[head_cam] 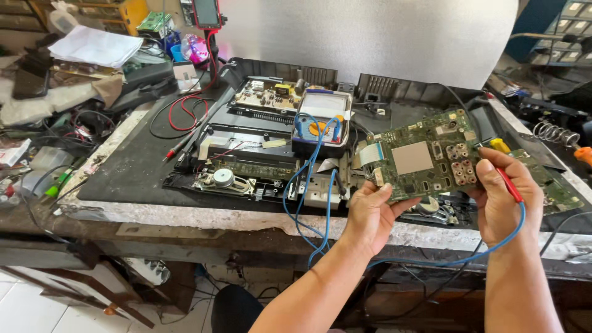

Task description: The person removes internal circuit boards from a disassembled television, lifts the television chassis to check the screen, and uses a multimeter to test components on the boards.

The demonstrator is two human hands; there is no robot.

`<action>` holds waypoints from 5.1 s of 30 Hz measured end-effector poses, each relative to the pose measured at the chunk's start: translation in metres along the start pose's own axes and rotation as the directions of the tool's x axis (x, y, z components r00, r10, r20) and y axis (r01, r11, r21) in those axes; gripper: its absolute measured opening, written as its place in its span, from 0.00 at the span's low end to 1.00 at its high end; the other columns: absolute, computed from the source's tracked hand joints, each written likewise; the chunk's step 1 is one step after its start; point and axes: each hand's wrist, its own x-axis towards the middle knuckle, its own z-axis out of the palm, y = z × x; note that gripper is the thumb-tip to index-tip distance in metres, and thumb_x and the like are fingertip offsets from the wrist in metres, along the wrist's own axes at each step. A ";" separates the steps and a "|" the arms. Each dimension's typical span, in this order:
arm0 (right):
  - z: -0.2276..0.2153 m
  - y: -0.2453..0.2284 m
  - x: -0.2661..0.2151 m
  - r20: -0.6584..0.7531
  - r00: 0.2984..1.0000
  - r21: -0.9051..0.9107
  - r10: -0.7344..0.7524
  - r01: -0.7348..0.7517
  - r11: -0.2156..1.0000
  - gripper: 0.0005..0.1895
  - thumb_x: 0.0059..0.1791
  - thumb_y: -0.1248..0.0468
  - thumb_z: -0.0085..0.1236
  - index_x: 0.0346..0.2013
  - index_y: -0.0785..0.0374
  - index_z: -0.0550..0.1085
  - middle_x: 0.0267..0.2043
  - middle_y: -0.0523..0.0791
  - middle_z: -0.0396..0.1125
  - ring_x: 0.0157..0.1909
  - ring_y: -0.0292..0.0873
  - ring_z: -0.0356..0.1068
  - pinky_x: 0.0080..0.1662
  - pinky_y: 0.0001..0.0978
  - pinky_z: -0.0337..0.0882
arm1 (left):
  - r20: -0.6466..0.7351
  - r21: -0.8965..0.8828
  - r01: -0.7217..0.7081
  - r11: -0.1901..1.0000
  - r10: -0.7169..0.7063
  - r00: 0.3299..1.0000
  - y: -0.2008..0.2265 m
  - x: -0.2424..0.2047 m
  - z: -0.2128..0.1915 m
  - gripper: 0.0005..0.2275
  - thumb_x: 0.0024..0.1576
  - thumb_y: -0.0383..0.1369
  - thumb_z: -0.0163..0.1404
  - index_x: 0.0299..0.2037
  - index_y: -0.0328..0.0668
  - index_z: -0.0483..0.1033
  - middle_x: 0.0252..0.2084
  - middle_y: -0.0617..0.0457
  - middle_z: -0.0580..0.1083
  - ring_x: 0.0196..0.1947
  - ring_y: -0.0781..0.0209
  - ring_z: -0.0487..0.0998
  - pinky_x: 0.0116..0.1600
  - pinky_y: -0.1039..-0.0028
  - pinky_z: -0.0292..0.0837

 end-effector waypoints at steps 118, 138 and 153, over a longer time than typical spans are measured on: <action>-0.016 0.030 -0.049 0.072 0.991 0.330 0.115 -0.133 0.935 0.36 0.43 0.80 0.59 0.67 0.73 0.65 0.50 0.54 0.68 0.48 0.48 0.75 0.47 0.38 0.81 | -0.208 0.278 0.069 0.958 -0.010 0.978 0.017 -0.018 0.015 0.17 0.70 0.39 0.35 0.61 0.34 0.61 0.56 0.23 0.73 0.51 0.31 0.79 0.54 0.46 0.80; -0.012 0.015 -0.071 0.057 0.985 0.193 0.164 -0.172 0.966 0.42 0.40 0.81 0.62 0.70 0.75 0.62 0.57 0.57 0.66 0.53 0.51 0.72 0.50 0.44 0.80 | -0.197 0.291 -0.004 0.957 0.064 0.978 0.015 -0.031 0.014 0.12 0.66 0.34 0.45 0.54 0.35 0.69 0.49 0.31 0.77 0.44 0.34 0.82 0.47 0.48 0.83; -0.002 0.014 -0.105 -0.025 0.956 0.146 0.292 -0.285 0.947 0.43 0.38 0.78 0.64 0.68 0.63 0.64 0.54 0.50 0.67 0.50 0.44 0.69 0.54 0.35 0.74 | -0.278 0.336 0.019 0.942 0.079 0.957 0.007 -0.033 -0.019 0.41 0.53 0.21 0.52 0.79 0.49 0.47 0.45 0.45 0.66 0.42 0.53 0.71 0.48 0.60 0.76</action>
